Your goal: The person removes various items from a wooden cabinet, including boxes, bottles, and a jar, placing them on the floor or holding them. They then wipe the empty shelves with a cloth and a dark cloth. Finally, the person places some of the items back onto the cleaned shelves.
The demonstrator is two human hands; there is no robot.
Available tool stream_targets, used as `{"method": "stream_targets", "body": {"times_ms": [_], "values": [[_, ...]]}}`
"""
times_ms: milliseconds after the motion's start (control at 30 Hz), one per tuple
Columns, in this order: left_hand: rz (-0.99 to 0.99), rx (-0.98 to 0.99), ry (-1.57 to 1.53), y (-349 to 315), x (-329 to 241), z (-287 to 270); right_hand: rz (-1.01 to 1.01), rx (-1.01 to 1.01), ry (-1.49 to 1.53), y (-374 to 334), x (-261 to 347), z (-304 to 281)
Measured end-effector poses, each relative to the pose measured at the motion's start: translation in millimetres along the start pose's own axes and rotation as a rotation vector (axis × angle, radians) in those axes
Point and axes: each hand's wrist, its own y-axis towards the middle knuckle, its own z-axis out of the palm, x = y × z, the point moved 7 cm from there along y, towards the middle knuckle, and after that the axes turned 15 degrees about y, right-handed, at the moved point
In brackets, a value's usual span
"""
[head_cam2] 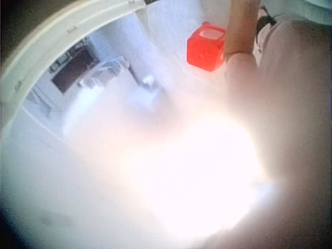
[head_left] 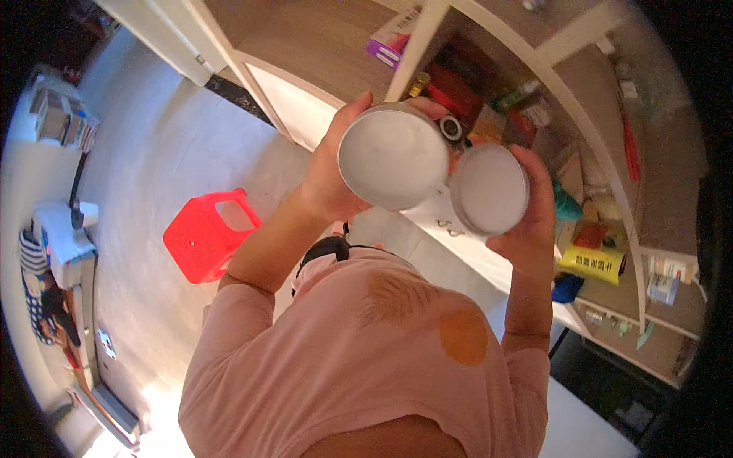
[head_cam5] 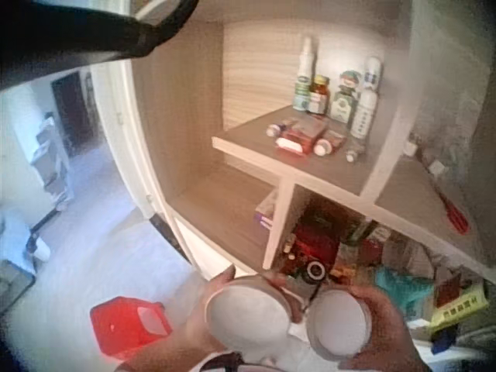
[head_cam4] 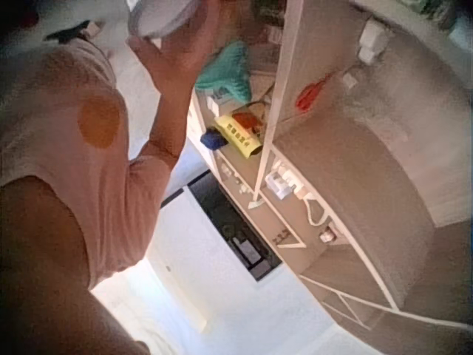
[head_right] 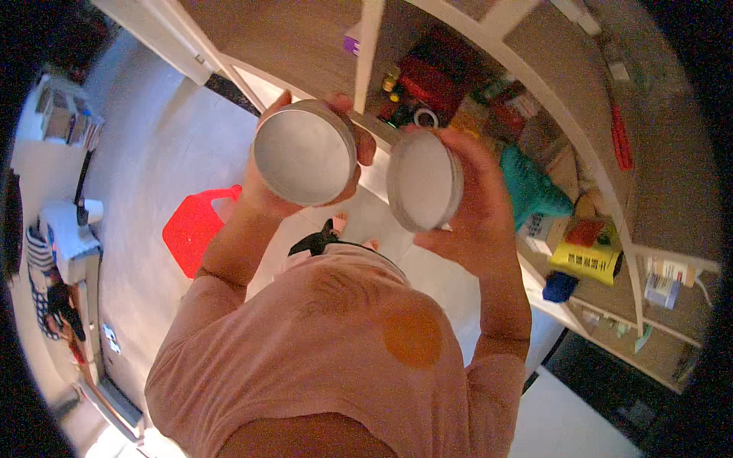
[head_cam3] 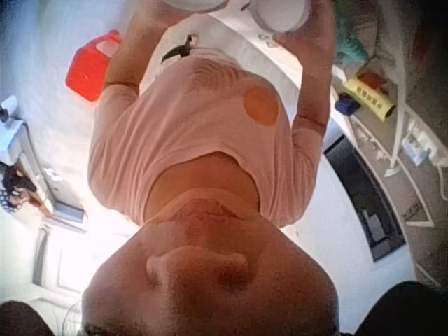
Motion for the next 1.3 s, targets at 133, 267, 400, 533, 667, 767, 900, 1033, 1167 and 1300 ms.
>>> {"method": "stream_targets", "body": {"times_ms": [133,267,400,533,667,767,900,1033,1167,1300], "values": [[0.18,0.214,0.034,-42,-71,55,-0.055,0.05,0.041,3,-6,12],[0.362,0.233,0.152,-73,-95,82,0.056,0.184,0.196,7,-4,29],[0.472,0.054,0.257,-79,-100,73,0.197,0.076,0.224,3,-12,34],[0.47,-0.221,0.387,-52,-76,47,-0.049,-0.151,-0.304,-4,4,4],[0.402,-0.368,0.512,-29,-31,15,-0.32,0.072,-0.64,4,42,44],[0.369,-0.317,0.619,-13,2,6,-0.236,0.211,-0.84,5,31,54],[0.3,-0.272,0.621,-7,19,13,-0.18,0.212,-0.877,3,23,40],[0.193,-0.252,0.562,-3,36,13,-0.246,0.301,-0.943,-3,20,39],[0.203,-0.271,0.62,3,47,14,-0.24,0.188,-0.979,-6,11,30],[0.373,-0.29,0.86,2,45,23,0.192,-0.071,-0.511,-6,-14,-2]]}}
